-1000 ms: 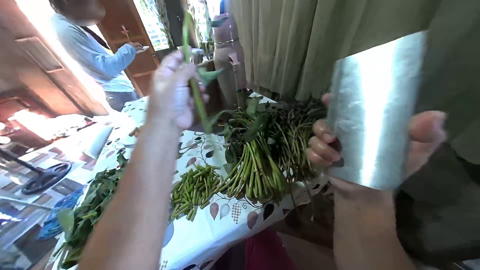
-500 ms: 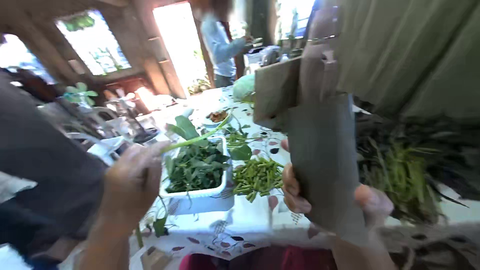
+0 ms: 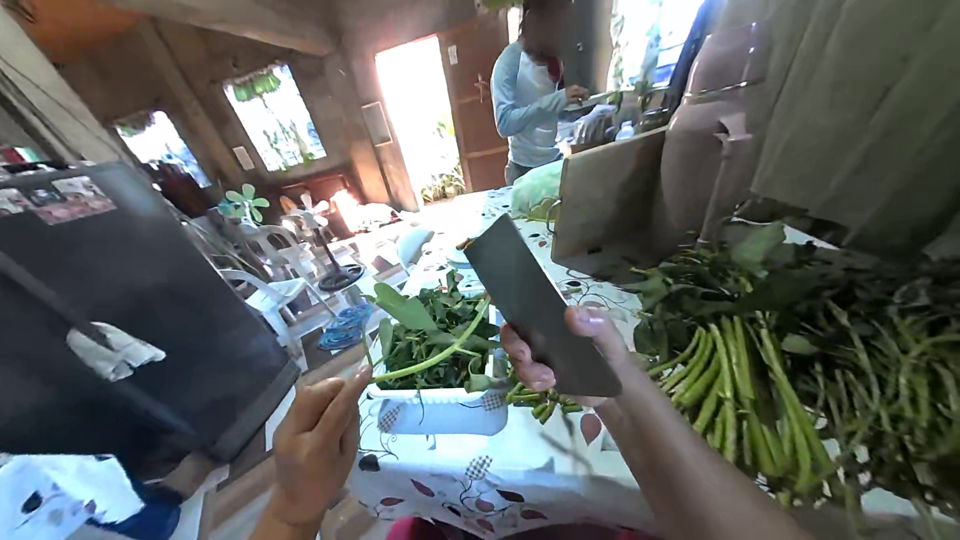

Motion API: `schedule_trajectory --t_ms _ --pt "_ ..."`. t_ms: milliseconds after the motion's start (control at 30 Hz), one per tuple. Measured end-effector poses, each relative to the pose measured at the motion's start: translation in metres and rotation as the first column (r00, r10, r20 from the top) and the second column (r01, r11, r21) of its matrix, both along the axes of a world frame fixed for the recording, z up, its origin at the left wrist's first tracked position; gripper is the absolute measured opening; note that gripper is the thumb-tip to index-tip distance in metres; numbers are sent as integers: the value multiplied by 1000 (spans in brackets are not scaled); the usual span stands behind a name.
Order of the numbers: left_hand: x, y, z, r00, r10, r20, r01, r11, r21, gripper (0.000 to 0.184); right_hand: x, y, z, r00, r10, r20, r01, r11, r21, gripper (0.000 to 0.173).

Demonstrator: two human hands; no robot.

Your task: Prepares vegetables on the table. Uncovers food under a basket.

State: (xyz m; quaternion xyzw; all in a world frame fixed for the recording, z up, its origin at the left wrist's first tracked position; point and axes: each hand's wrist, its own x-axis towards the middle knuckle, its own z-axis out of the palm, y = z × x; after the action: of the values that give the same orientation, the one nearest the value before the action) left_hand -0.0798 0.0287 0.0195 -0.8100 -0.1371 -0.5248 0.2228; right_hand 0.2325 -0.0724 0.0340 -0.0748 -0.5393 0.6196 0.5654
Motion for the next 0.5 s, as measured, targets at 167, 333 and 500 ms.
schedule_trajectory --t_ms 167,333,500 --pt "-6 6 -2 996 76 -42 -76 997 4 26 -4 -2 6 942 -184 279 176 983 56 85" --pt "-10 10 -2 987 145 -66 -147 989 -23 29 -30 5 24 691 -459 559 484 868 113 95" --pt "-12 -12 8 970 232 -77 -239 966 -101 32 -54 33 30 490 -561 668 651 744 148 85"
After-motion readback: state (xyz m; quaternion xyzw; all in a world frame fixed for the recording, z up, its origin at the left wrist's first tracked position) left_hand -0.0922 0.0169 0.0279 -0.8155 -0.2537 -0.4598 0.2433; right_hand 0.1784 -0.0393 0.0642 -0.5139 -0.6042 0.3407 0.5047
